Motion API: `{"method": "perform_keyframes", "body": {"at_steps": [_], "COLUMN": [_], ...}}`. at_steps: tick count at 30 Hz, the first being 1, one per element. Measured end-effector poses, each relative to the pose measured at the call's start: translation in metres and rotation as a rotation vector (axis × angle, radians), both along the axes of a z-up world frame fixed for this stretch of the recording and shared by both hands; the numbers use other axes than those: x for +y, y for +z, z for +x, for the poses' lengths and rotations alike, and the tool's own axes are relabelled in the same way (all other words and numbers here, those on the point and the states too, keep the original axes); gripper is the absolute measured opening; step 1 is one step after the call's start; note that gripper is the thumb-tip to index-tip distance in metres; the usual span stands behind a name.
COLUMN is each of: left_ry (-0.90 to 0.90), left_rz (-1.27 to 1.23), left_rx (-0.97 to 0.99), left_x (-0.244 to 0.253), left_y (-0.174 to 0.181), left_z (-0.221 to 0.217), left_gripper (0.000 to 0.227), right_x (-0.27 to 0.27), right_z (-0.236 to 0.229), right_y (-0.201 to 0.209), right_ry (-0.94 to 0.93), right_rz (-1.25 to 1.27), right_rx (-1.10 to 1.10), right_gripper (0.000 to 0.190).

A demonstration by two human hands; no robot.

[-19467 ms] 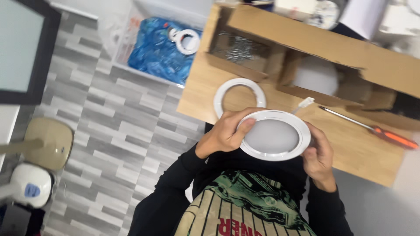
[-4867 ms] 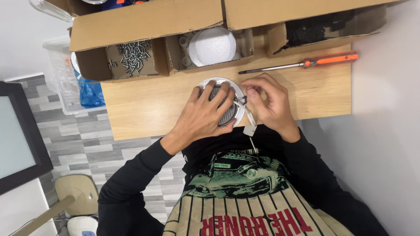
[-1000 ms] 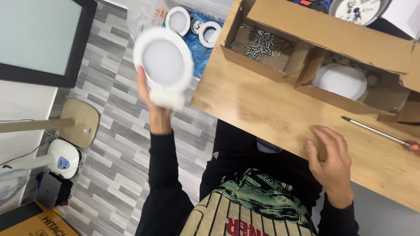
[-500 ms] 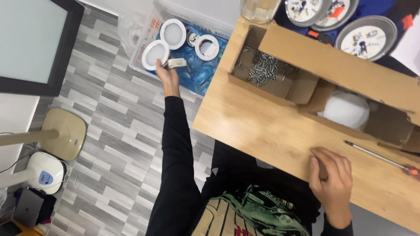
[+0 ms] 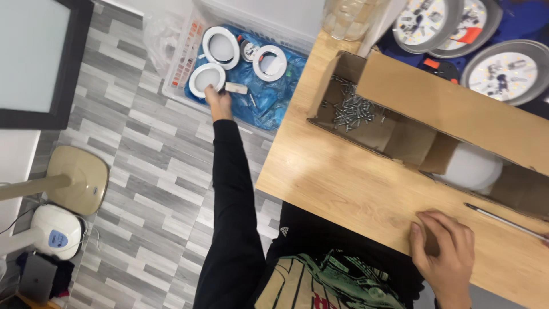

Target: The person assembles recessed LED light fixtures by inserting plastic diffuser plates into white mounting rings and then pressing metal LED heat sink units into the assembly.

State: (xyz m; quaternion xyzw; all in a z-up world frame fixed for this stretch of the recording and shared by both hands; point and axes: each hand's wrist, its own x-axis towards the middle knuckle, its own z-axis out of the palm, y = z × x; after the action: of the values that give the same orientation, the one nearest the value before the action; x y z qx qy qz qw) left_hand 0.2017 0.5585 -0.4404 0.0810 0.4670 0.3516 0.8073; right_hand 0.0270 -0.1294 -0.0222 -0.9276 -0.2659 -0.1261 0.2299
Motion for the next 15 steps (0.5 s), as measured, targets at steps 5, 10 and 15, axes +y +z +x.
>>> {"method": "perform_keyframes", "body": {"at_steps": [5, 10, 15], "left_ry": [-0.57, -0.309, -0.482], "left_rz": [0.957, 0.013, 0.463], "left_rx": [0.206, 0.107, -0.079], "left_x": [-0.054, -0.076, -0.147], "left_y": [0.074, 0.186, 0.292], "left_z": [-0.039, -0.018, -0.035], "left_gripper": [0.087, 0.107, 0.03], "right_x": [0.006, -0.005, -0.01], "right_z": [0.001, 0.002, -0.007], "right_y": [0.014, 0.009, 0.042], "right_ry": [-0.028, 0.098, 0.16], "right_rz": [0.004, 0.233, 0.637], "right_rx": [-0.002, 0.007, 0.133], "right_gripper": [0.017, 0.02, 0.018]}}
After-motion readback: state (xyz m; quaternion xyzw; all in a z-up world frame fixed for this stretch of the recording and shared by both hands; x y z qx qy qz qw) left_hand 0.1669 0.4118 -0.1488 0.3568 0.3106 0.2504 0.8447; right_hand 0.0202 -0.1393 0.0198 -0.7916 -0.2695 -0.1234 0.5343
